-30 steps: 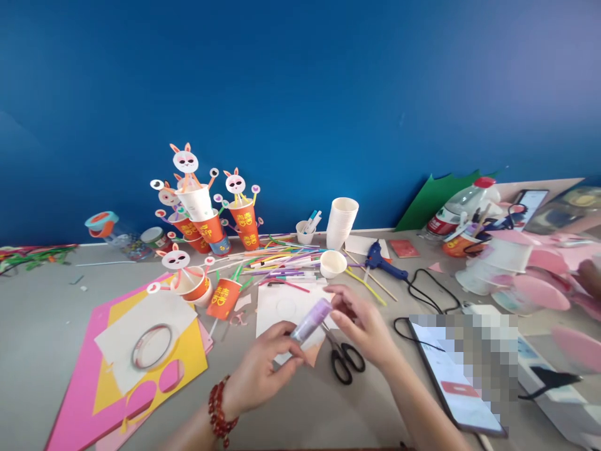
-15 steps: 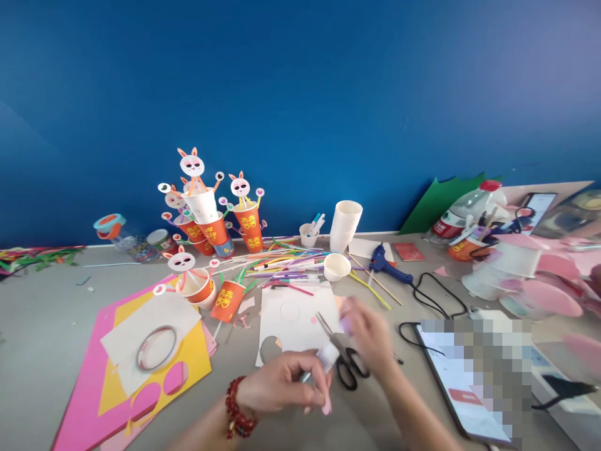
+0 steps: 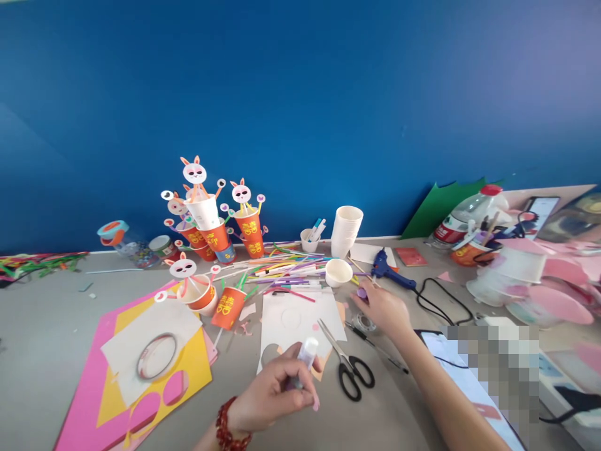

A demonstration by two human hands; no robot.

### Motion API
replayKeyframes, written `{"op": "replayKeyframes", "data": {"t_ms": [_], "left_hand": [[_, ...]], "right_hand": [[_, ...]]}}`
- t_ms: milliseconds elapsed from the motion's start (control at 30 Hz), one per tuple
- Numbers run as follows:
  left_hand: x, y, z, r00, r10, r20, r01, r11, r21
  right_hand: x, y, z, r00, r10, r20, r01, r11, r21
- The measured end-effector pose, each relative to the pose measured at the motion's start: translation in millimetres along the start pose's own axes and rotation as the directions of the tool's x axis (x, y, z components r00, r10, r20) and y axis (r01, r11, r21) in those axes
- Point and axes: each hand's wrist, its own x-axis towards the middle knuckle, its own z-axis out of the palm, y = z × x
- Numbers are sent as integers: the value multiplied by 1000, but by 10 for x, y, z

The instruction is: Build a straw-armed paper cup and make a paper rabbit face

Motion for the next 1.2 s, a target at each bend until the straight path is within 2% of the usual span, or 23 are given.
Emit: {"op": "replayKeyframes", "data": {"t_ms": [167, 267, 333, 400, 433, 500, 567, 600, 667, 800, 867, 933, 967, 1033, 1100, 1133, 1200], "left_hand": [[-12, -34, 20, 999, 34, -16, -34, 999, 33], [-18, -54, 17, 999, 22, -44, -21, 1000, 7], [-13, -62, 14, 998, 14, -57, -15, 1000, -20], [3, -64, 21, 997, 25, -70, -28, 999, -43], [13, -63, 29, 997, 34, -74, -38, 998, -59], [35, -59, 57, 996, 45, -81, -53, 993, -107], [49, -48, 95, 996, 37, -80, -49, 986, -157], [53, -40, 115, 996, 29, -79, -43, 983, -181], [52, -21, 148, 996, 9, -84, -28, 974, -223], [28, 8, 142, 993, -47, -105, 26, 981, -194], [6, 12, 91, 985, -27, -173, 14, 997, -75], [-24, 19, 17, 945, 89, -314, -47, 989, 137], [-40, 28, -21, 901, 188, -390, -77, 956, 283], [-68, 64, -80, 774, 430, -465, -93, 803, 589], [-81, 118, -102, 662, 632, -403, -77, 592, 802], [-80, 147, -99, 633, 692, -347, -76, 502, 862], [-63, 195, -74, 620, 747, -241, -96, 377, 921]], "right_hand": [[19, 91, -35, 999, 7, 51, -7, 1000, -8], [-60, 56, -205, 999, 37, -37, -36, 999, 20], [-181, -63, -374, 991, 25, -129, -10, 993, 118], [-346, -264, -523, 995, -39, -93, 69, 940, 333], [-436, -387, -568, 994, -107, -20, 103, 868, 486], [-605, -645, -577, 964, -261, 44, 135, 630, 765], [-736, -868, -492, 935, -352, 47, 92, 369, 925], [-784, -953, -430, 927, -370, 61, 51, 284, 957], [-850, -1066, -306, 921, -378, 90, -25, 173, 985], [-918, -1128, -174, 940, -319, 124, -112, 54, 992], [-938, -1121, -171, 958, -265, 109, -102, 40, 994], [-952, -1110, -192, 970, -234, 70, -47, 100, 994], [-956, -1108, -205, 972, -230, 51, -17, 149, 989], [-961, -1117, -228, 969, -248, 17, 50, 262, 964], [-965, -1148, -240, 963, -267, -20, 119, 360, 925], [-967, -1170, -242, 960, -275, -47, 157, 395, 905], [-972, -1217, -240, 951, -290, -104, 230, 441, 868]]}}
